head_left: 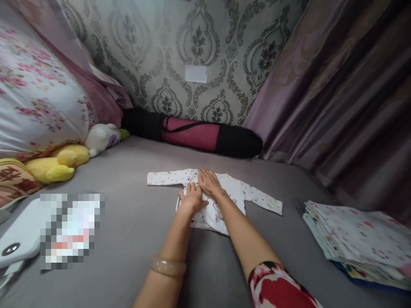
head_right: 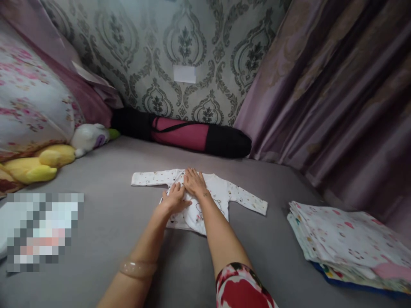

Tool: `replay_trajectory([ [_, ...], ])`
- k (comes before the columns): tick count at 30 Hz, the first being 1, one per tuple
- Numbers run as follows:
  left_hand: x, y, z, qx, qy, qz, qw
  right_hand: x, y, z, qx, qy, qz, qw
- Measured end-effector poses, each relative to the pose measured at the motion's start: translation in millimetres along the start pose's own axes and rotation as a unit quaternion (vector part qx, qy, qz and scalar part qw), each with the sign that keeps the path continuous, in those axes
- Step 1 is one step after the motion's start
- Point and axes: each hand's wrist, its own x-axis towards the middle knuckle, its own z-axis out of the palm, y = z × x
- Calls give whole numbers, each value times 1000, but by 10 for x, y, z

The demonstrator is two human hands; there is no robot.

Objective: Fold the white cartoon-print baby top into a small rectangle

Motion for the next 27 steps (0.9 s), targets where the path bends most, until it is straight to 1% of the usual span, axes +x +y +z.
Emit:
replay_trajectory([
  [3,-20,-5,-23,-1,10,-6,1000,6,34,-31,43,3,-8,999],
  [6,-63,-27,-72,-18,30,11,999,-134,58,-151,97,19,6,995],
  [9,-93,-56,-112,-41,78,52,995,-464,93,-204,78,48,18,996],
  [11,-94,-60,-112,-50,111,86,989,-732,132,-174,53,44,22,997],
  [12,-92,-55,-104,-51,116,106,986,-857,156,-148,43,38,27,998],
  [13,-90,-44,-92,-49,109,127,985,-965,183,-119,33,31,37,998],
  [14,-91,-30,-80,-43,90,143,985,-1053,210,-92,25,23,48,998],
  [16,-103,1,-64,-26,30,157,987,-1158,260,-53,12,7,71,997],
  [18,-126,27,-67,-8,-25,150,988,-1174,299,-36,0,-2,85,996],
  [20,-151,39,-85,5,-52,138,989,-1124,330,-40,-14,-2,93,996],
  [23,-170,38,-111,16,-57,129,990,-971,393,-75,-34,6,110,993],
  [27,-153,11,-110,23,-60,134,989,-729,540,-130,-58,23,137,989],
])
